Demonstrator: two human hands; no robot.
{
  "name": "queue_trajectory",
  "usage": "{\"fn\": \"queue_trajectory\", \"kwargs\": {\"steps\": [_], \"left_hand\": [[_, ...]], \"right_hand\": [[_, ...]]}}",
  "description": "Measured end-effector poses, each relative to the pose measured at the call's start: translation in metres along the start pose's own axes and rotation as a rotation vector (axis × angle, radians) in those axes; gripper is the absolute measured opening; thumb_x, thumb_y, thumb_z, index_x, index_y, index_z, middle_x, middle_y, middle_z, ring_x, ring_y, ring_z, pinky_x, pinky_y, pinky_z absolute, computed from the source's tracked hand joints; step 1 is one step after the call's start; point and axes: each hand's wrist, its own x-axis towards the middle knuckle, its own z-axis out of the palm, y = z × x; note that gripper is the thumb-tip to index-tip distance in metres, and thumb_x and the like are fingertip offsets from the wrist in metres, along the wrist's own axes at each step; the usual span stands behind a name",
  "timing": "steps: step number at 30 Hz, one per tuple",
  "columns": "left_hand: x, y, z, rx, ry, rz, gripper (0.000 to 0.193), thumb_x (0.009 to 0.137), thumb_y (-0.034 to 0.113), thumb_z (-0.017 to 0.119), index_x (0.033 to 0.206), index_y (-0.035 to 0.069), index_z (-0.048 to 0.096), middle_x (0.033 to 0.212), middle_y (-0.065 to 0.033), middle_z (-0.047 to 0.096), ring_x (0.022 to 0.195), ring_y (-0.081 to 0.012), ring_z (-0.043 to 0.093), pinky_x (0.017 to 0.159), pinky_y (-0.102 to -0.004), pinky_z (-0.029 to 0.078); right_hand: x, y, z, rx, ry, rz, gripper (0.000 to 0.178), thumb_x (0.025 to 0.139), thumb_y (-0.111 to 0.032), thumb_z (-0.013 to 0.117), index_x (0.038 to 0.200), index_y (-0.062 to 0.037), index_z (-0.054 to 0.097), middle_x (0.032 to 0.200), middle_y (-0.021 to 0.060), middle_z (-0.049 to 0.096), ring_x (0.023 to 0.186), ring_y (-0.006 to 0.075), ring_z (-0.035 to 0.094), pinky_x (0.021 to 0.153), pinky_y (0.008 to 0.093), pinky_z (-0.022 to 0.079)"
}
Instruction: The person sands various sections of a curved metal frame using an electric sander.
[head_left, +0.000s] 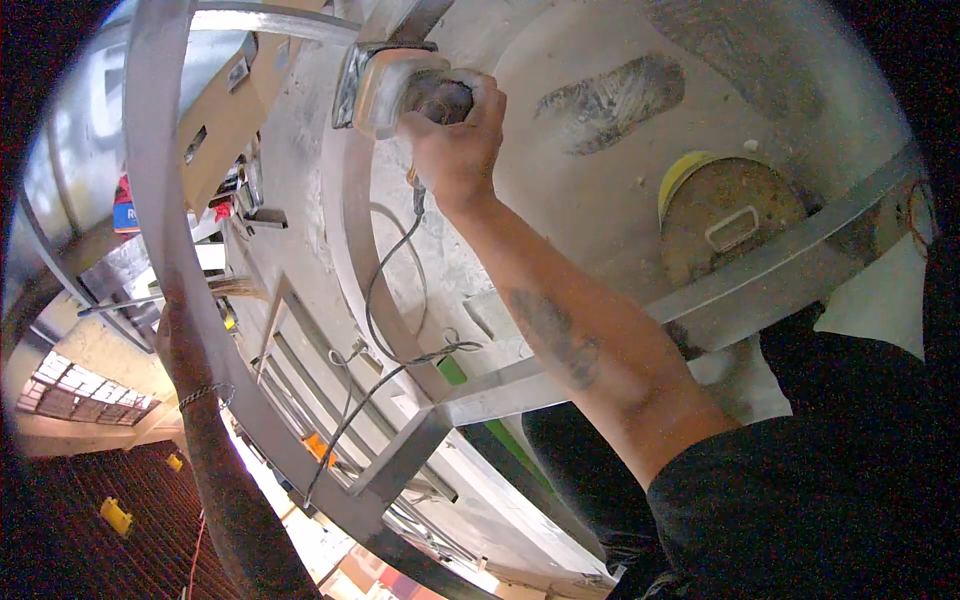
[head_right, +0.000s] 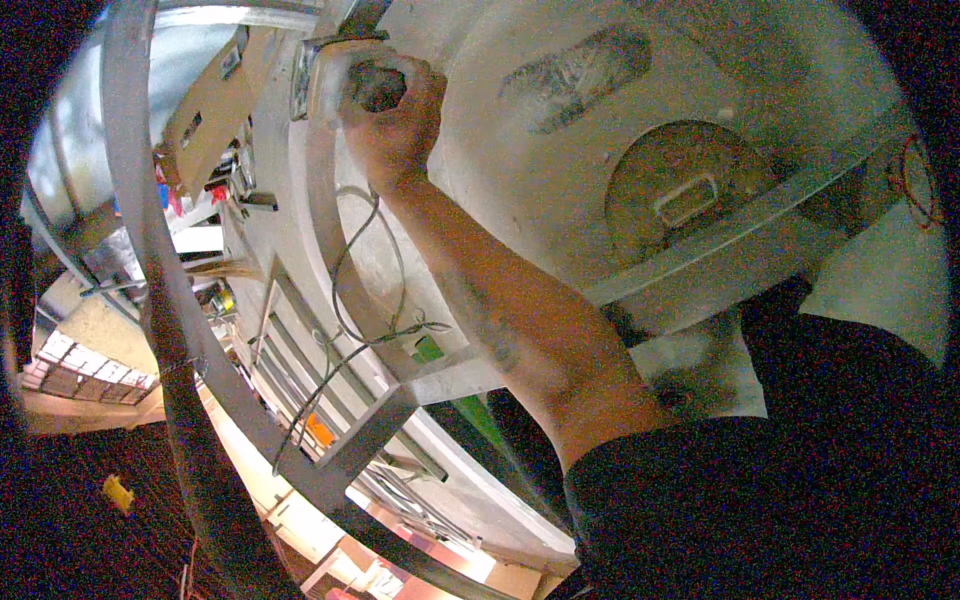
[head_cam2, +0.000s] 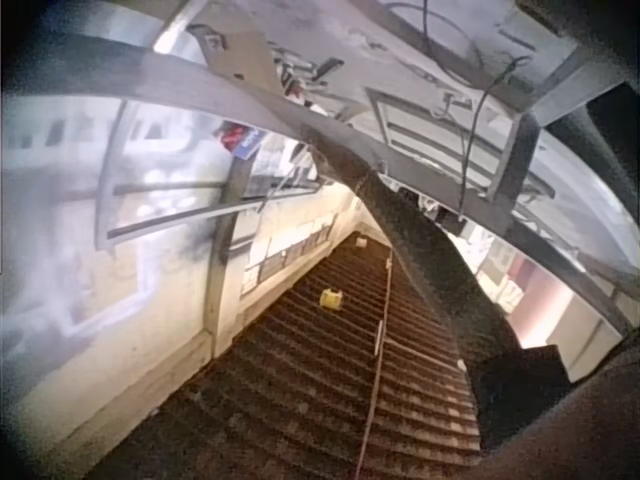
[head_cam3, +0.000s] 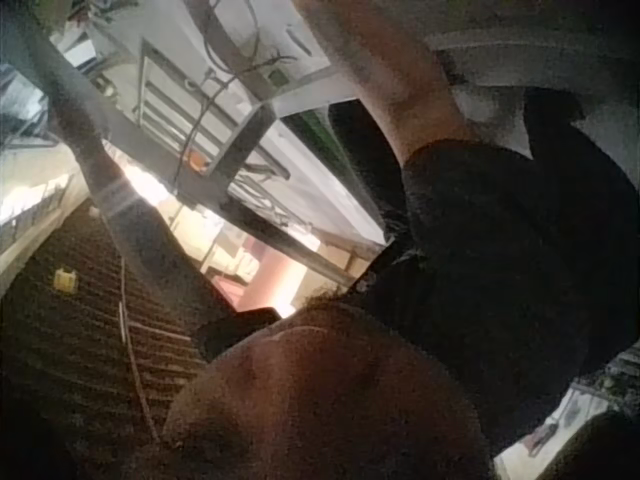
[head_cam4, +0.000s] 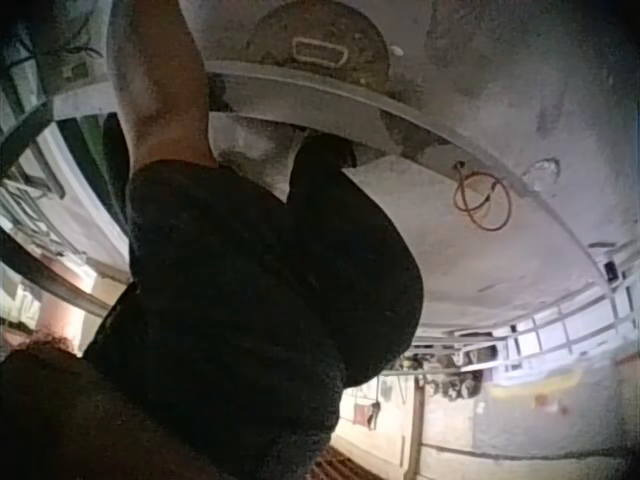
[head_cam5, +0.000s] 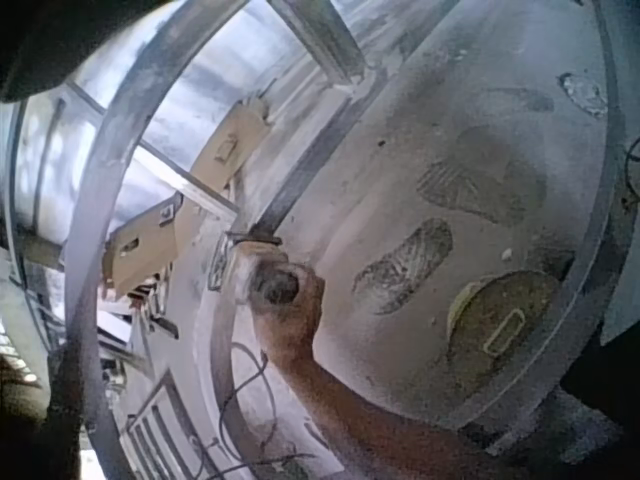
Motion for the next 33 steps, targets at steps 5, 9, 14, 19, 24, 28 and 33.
{"fn": "queue_trajectory", "kwargs": {"steps": [5,9,14,19,24,28,33], "left_hand": [[0.006,-0.015,-0.012,-0.005,0.015,-0.033,0.046,0.101,0.045,0.055,0.113,0.003,0.068,0.095,-0.0070,0.071,0.077,-0.0173,0.066,0.069,-0.0309,0.053],[-0.005,0.003,0.001,-0.012,0.011,-0.054,0.045,0.102,0.044,0.054,0.114,0.003,0.068,0.096,-0.0074,0.072,0.078,-0.0165,0.065,0.070,-0.0304,0.052],[-0.011,0.014,0.010,-0.089,0.060,-0.026,0.056,0.097,0.057,0.058,0.100,0.002,0.068,0.086,-0.0001,0.061,0.078,-0.0098,0.053,0.070,-0.0253,0.042],[-0.009,0.010,0.006,-0.091,0.020,-0.030,0.055,0.097,0.056,0.059,0.101,0.001,0.067,0.087,0.0000,0.060,0.079,-0.0099,0.052,0.072,-0.0253,0.043],[-0.005,0.005,0.000,-0.057,-0.014,-0.077,0.050,0.101,0.048,0.054,0.115,0.003,0.068,0.098,-0.0087,0.073,0.078,-0.0173,0.066,0.069,-0.0288,0.051],[-0.009,0.011,0.004,-0.081,-0.014,-0.097,0.048,0.101,0.046,0.054,0.115,0.003,0.067,0.098,-0.0091,0.073,0.078,-0.0172,0.067,0.069,-0.0295,0.053],[-0.012,0.011,0.004,-0.055,-0.017,-0.044,0.043,0.103,0.040,0.052,0.114,0.002,0.068,0.099,-0.0084,0.073,0.079,-0.0164,0.068,0.069,-0.0314,0.055]], "right_hand": [[-0.013,-0.007,0.001,-0.027,-0.029,0.061,0.057,0.064,-0.004,0.081,0.114,-0.0052,0.055,0.106,0.0116,0.054,0.094,0.0233,0.061,0.085,0.0365,0.053],[-0.012,-0.008,0.001,-0.018,-0.053,0.114,0.057,0.064,-0.003,0.081,0.114,-0.0063,0.055,0.104,0.0106,0.055,0.094,0.0231,0.061,0.083,0.0365,0.053],[-0.008,0.000,0.002,-0.131,0.048,-0.083,0.058,0.065,-0.003,0.080,0.116,-0.0070,0.054,0.105,0.0107,0.054,0.092,0.0226,0.061,0.078,0.0354,0.054],[-0.010,0.000,0.003,-0.024,-0.010,-0.004,0.055,0.066,-0.003,0.079,0.114,-0.0027,0.052,0.103,0.0119,0.057,0.090,0.0215,0.061,0.077,0.0336,0.054],[0.005,0.005,0.002,0.054,0.008,0.077,0.054,0.066,-0.002,0.079,0.113,-0.0005,0.052,0.103,0.0115,0.059,0.090,0.0196,0.061,0.077,0.0330,0.054],[0.003,0.010,0.003,0.165,-0.004,0.200,0.054,0.065,-0.002,0.078,0.112,0.0002,0.052,0.099,0.0103,0.061,0.086,0.0190,0.061,0.077,0.0329,0.054],[0.001,0.010,0.004,0.026,0.035,0.090,0.053,0.064,0.000,0.077,0.111,-0.0005,0.052,0.095,0.0092,0.061,0.084,0.0182,0.061,0.073,0.0320,0.054]]}}
